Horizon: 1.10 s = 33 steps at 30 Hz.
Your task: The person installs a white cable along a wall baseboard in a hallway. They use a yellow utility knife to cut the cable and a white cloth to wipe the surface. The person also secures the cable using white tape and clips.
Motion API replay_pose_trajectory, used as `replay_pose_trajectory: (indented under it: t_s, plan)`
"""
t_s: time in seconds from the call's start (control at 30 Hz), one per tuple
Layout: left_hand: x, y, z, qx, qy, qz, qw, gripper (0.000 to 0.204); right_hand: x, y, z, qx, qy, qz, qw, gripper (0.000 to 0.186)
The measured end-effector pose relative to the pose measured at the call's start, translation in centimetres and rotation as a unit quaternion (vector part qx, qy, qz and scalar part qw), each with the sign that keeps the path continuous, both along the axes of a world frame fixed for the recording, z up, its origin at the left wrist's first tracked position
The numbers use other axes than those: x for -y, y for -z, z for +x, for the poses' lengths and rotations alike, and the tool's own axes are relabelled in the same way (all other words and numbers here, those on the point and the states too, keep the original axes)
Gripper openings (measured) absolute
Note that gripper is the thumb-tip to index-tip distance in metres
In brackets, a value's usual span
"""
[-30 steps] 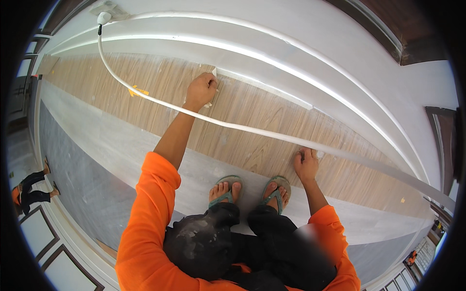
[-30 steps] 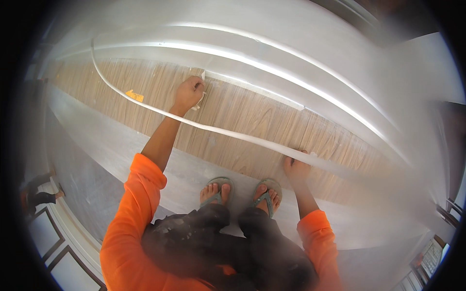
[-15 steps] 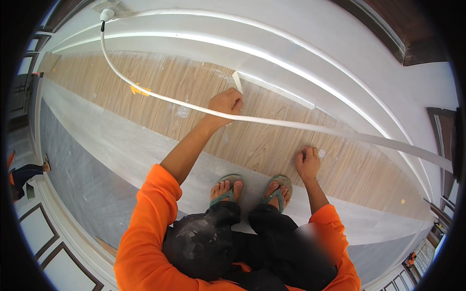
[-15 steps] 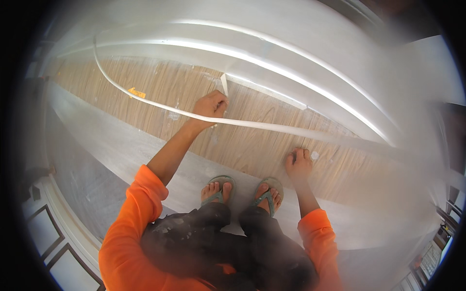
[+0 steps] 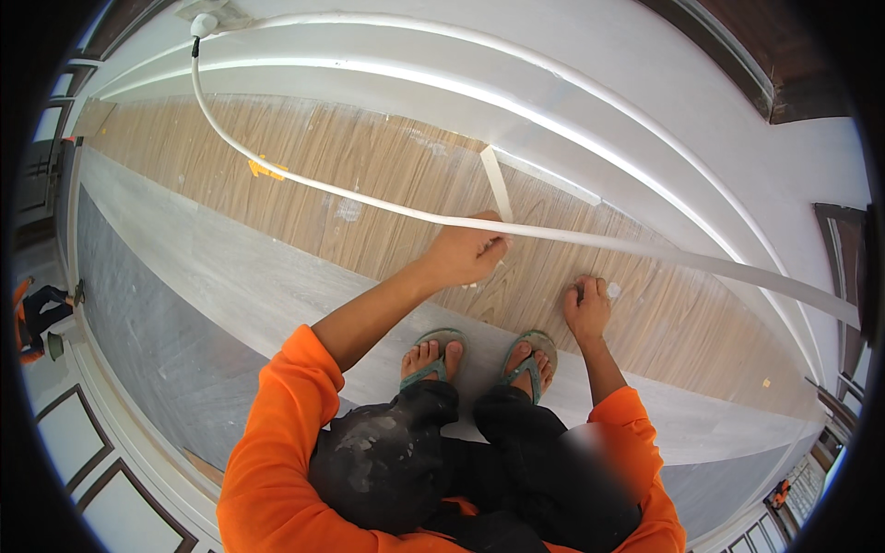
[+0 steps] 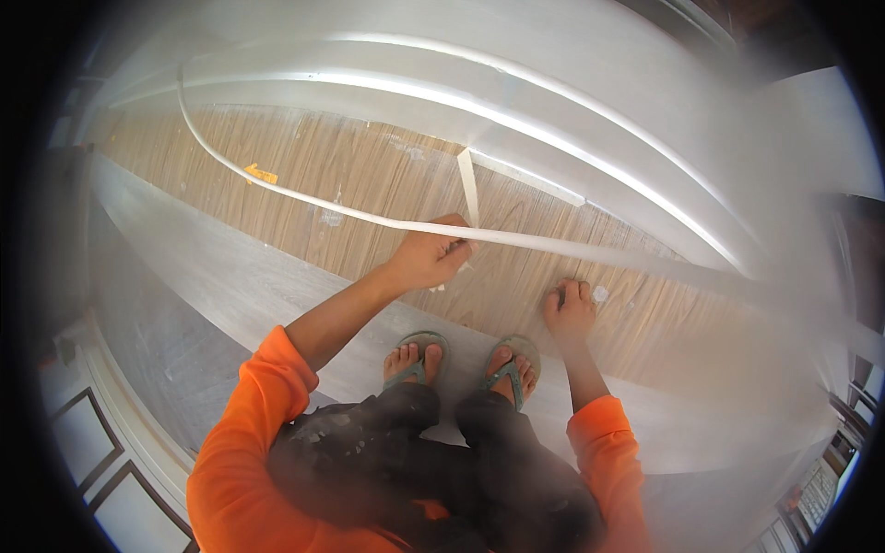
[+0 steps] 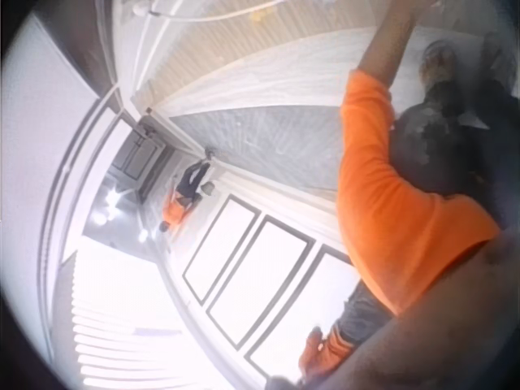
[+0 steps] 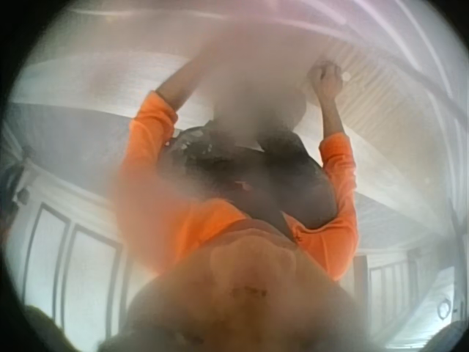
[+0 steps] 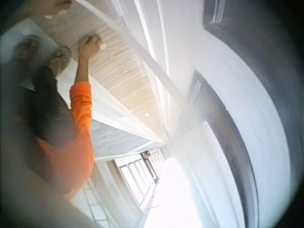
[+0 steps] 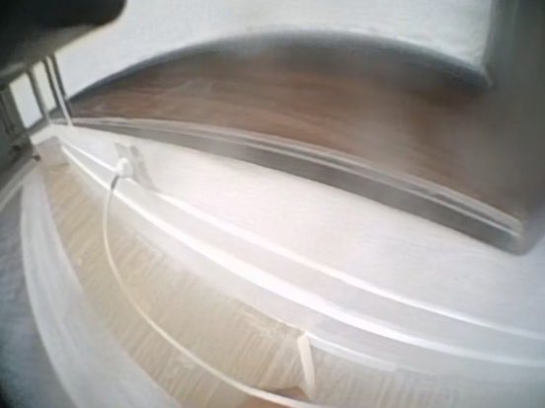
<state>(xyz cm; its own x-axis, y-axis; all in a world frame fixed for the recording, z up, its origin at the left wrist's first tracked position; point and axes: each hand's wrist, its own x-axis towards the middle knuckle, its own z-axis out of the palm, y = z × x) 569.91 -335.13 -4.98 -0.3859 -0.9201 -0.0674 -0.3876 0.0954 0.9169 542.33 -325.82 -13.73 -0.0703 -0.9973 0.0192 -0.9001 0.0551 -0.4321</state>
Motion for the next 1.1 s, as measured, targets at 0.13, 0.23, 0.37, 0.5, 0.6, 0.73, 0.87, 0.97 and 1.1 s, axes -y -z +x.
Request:
replay_pose_trajectory:
  t_s: [0.13,0.23,0.37,0.5,0.6,0.73,0.87,0.97,1.1]
  plan:
    - [-1.5,-0.3,-1.2,-0.021,0.076,-0.026,0.997,0.006,-0.1,0.2,-0.2,0.000,0.013,0.024,1.000,0.018]
    - [-2.4,-1.6,-2.2,-0.069,0.084,-0.062,0.992,0.006,-0.1,0.0,0.0,0.002,0.003,0.005,1.000,0.016]
    - [-3.3,-3.6,-3.3,-0.110,0.136,-0.051,0.983,0.005,0.0,0.0,0.0,0.002,0.001,-0.013,1.000,0.015]
    - [-4.7,-4.6,-4.2,-0.130,0.176,-0.036,0.975,0.005,-0.2,0.4,-0.2,0.000,0.017,0.047,0.999,0.026]
    - [-5.3,-5.3,-4.4,-0.138,0.198,-0.038,0.970,0.005,-0.3,0.8,-0.5,-0.002,0.018,0.052,0.998,0.029]
    - [-6.5,-6.1,-5.5,-0.186,0.258,-0.057,0.946,0.004,0.4,2.2,-2.1,0.192,0.137,0.129,0.963,0.023]
    - [-7.9,-6.4,-5.5,-0.188,0.298,-0.054,0.934,0.003,5.4,-4.0,0.5,0.554,0.339,0.275,0.709,0.042]
    - [-8.6,-6.7,-5.7,-0.197,0.326,-0.048,0.924,0.004,8.0,-6.7,1.8,0.606,0.224,0.341,0.682,0.043]
    - [-9.1,-6.8,-5.9,-0.179,0.355,-0.028,0.917,0.005,10.9,-5.6,2.8,0.531,0.216,0.343,0.744,0.038]
